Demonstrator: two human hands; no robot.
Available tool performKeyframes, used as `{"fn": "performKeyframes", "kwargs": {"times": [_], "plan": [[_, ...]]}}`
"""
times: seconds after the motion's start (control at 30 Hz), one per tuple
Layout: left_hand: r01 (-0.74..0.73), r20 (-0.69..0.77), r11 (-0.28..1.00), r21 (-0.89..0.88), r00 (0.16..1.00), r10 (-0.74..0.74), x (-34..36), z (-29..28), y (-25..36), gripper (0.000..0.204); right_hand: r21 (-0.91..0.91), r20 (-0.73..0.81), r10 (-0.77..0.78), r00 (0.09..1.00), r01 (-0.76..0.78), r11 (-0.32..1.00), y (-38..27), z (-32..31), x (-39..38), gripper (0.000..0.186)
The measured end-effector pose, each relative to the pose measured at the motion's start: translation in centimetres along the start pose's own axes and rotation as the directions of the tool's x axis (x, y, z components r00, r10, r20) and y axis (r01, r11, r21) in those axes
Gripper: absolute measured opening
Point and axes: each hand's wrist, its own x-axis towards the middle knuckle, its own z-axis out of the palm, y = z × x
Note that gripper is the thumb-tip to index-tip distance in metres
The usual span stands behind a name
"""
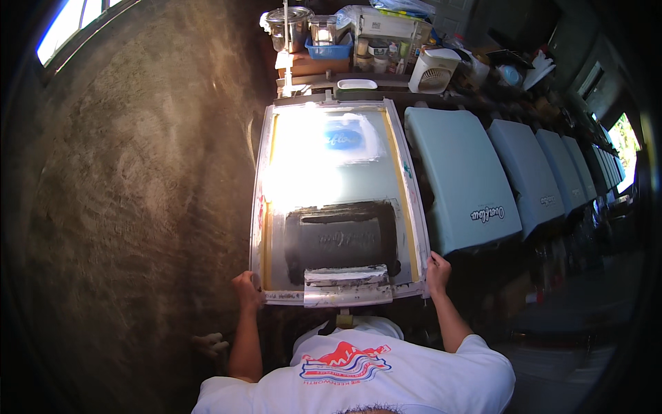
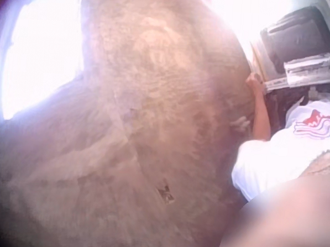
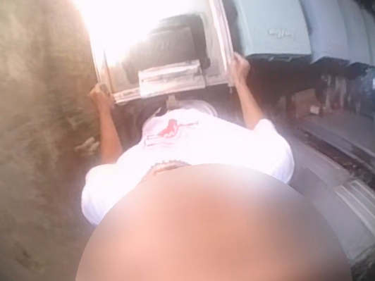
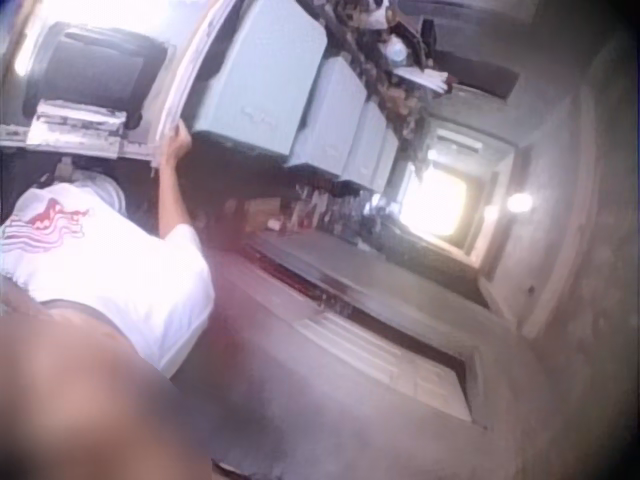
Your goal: The person uses a squeegee to pull black ink across a screen-printing frame, repeatedly applying ink to a surface below. The person moves the frame between stations and continues the same squeegee motion throughout the clip.
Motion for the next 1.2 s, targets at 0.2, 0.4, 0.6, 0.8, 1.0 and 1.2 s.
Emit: {"fn": "performKeyframes", "kwargs": {"times": [0.2, 0.4, 0.6, 0.8, 1.0, 1.2], "plan": [[0.278, 0.054, 0.941, -0.192, 0.961, -0.272, -0.6, -0.2, -0.9, 0.026, -0.033, -0.010, 0.017, 1.000, -0.017, 0.999, 0.7, -0.6, -1.5, 0.031], [0.295, 0.061, 0.919, -0.262, 0.955, -0.289, -3.3, 2.2, -0.7, 0.024, -0.041, 0.024, 0.010, 1.000, -0.009, 0.999, 3.3, -3.0, 0.9, 0.033], [0.270, 0.092, 0.957, -0.108, 0.961, -0.261, -5.2, 5.6, 1.3, 0.026, -0.009, 0.097, 0.034, 0.995, -0.033, 0.999, 5.9, -5.5, 4.5, 0.035], [0.307, 0.121, 0.945, -0.110, 0.948, -0.294, -6.9, 7.9, 2.0, 0.035, -0.006, 0.145, -0.012, 0.989, 0.013, 1.000, 8.5, -6.7, 6.6, 0.035], [0.314, 0.129, 0.949, -0.013, 0.942, -0.310, -7.7, 9.0, 2.3, 0.035, 0.010, 0.159, -0.009, 0.987, 0.007, 1.000, 10.1, -7.1, 7.9, 0.034], [0.313, 0.146, 0.945, 0.100, 0.934, -0.325, -6.7, 11.2, 1.7, 0.040, -0.043, 0.151, -0.015, 0.988, 0.022, 0.999, 10.7, -5.8, 9.8, 0.034]]}}
